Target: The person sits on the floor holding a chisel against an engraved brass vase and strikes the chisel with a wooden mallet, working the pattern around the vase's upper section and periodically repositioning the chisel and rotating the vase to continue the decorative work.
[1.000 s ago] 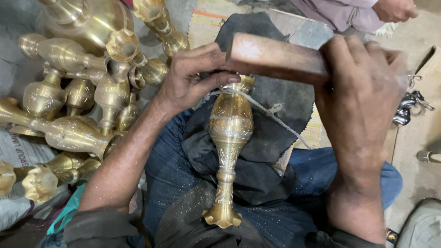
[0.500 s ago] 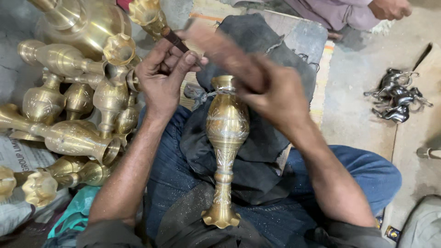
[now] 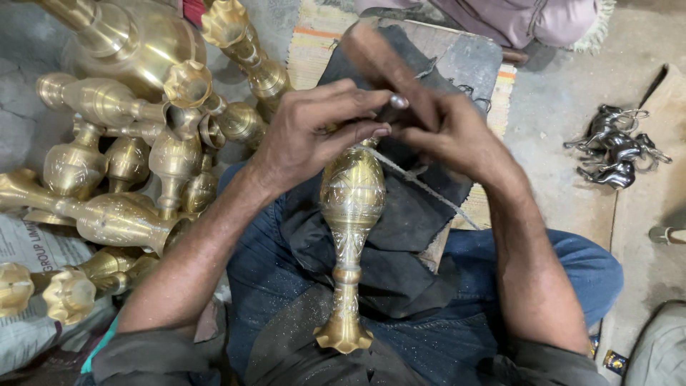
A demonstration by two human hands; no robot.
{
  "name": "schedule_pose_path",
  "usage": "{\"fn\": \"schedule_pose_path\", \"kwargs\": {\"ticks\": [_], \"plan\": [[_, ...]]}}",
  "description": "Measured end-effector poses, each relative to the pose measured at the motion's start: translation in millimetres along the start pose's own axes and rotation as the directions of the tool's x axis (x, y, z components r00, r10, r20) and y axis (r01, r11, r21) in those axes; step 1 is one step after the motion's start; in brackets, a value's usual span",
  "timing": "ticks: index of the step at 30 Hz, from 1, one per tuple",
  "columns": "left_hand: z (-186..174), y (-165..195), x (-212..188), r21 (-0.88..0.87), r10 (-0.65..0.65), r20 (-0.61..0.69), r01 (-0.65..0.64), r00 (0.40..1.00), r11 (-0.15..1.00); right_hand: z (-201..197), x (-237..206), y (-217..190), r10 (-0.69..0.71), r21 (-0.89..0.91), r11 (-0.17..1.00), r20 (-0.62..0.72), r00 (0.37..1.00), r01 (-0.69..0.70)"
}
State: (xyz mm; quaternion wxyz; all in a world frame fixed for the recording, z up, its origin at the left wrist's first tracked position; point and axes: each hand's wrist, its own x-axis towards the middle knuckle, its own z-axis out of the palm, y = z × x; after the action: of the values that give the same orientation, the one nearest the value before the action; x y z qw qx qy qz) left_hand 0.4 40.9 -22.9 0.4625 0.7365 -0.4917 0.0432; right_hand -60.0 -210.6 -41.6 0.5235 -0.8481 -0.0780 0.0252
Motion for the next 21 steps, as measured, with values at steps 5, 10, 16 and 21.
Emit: {"fn": "schedule_pose_path", "kwargs": {"ticks": [5,10,16,21], "plan": [[-6.4,7.3,11.9,0.028,0.031,0.072,-0.033,0.997,0.999,-28.4,-10.2,-3.8,-0.36,-0.5,0.847,-0.291,0.886,0.18],[-5.7,11.2,16.8,0.12,0.061,0.126,-0.076,0.99,0.99,-41.7,-10.1,0.1,-0.605,-0.824,0.561,-0.338,0.721,0.085],[-5.1,12.2,15.2,0.127,0.059,0.125,-0.075,0.99,0.989,-40.1,-11.7,21.2,-0.432,-0.213,0.902,-0.459,0.776,0.375],[-6.5,11.8,18.1,0.083,0.06,0.12,-0.07,0.991,0.994,-44.8,-12.1,30.5,-0.552,-0.555,0.787,-0.439,0.709,0.27]]}}
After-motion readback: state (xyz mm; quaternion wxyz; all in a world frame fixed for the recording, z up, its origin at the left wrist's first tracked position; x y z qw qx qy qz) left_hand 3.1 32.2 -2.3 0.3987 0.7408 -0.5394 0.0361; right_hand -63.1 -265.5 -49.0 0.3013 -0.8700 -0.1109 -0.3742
